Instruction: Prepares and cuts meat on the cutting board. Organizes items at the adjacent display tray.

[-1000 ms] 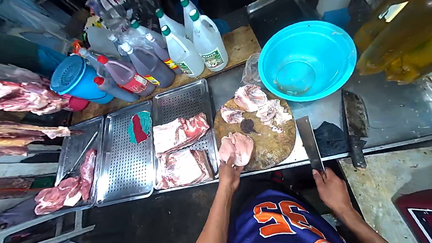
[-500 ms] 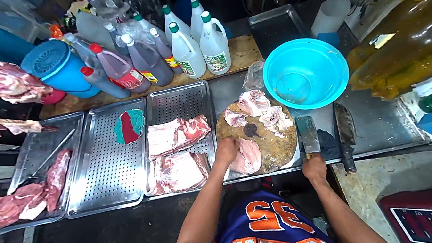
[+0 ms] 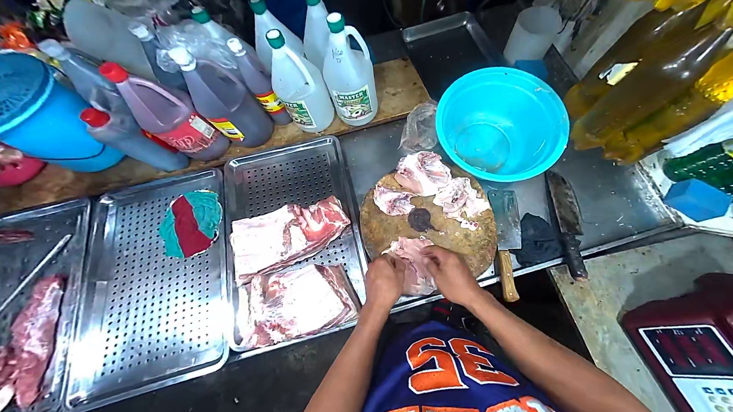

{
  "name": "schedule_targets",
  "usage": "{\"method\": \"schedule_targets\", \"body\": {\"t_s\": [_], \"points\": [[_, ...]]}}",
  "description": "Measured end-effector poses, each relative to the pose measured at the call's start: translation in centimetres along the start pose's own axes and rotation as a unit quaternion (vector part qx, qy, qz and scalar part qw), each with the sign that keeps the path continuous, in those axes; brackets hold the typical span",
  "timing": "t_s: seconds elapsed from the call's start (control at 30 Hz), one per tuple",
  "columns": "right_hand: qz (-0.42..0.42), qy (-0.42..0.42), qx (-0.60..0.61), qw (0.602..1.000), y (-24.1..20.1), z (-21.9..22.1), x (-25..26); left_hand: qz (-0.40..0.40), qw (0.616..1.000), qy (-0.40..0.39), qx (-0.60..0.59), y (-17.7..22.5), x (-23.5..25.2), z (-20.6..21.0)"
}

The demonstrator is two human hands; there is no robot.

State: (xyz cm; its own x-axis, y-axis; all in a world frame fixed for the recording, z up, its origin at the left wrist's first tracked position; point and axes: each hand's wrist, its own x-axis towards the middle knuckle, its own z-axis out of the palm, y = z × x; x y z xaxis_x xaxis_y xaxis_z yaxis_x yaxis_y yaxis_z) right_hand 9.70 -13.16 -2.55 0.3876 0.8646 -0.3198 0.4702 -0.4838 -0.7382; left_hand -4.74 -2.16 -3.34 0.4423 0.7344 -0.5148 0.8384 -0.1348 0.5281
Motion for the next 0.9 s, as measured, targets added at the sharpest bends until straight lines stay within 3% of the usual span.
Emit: {"method": "schedule_targets", "body": {"t_s": [0.07, 0.17, 0.23, 0.3, 0.37, 0.6, 0.9], "points": [[-0.032, -0.017, -0.028, 0.999, -0.4, 1.7, 2.2, -0.015, 0.999, -0.036, -0.032, 0.0, 0.5, -0.4], [-0.050, -0.027, -0.083, 0.995, -0.5, 2.4, 3.9, -0.071, 0.972, -0.075, -0.211, -0.6, 1.9, -0.3], [-0.043, -0.041, -0.110, 0.992, -0.5, 2.3, 4.1, -0.144, 0.904, -0.126, -0.384, -0.1, 2.1, -0.5], [-0.037, -0.044, -0.124, 0.991, -0.5, 2.2, 4.3, -0.198, 0.839, -0.149, -0.484, 0.4, 2.3, -0.6], [-0.039, -0.050, -0.107, 0.992, -0.4, 2.0, 4.6, -0.198, 0.819, -0.138, -0.522, 0.2, 2.3, -0.1], [-0.013, -0.093, 0.064, 0.993, 0.6, 1.0, 5.5, -0.065, 0.899, -0.110, -0.419, -1.7, 1.8, 1.2], [-0.040, -0.082, 0.066, 0.994, 1.4, 1.0, 5.0, -0.020, 0.889, -0.178, -0.421, -2.5, 2.3, 0.4]]}}
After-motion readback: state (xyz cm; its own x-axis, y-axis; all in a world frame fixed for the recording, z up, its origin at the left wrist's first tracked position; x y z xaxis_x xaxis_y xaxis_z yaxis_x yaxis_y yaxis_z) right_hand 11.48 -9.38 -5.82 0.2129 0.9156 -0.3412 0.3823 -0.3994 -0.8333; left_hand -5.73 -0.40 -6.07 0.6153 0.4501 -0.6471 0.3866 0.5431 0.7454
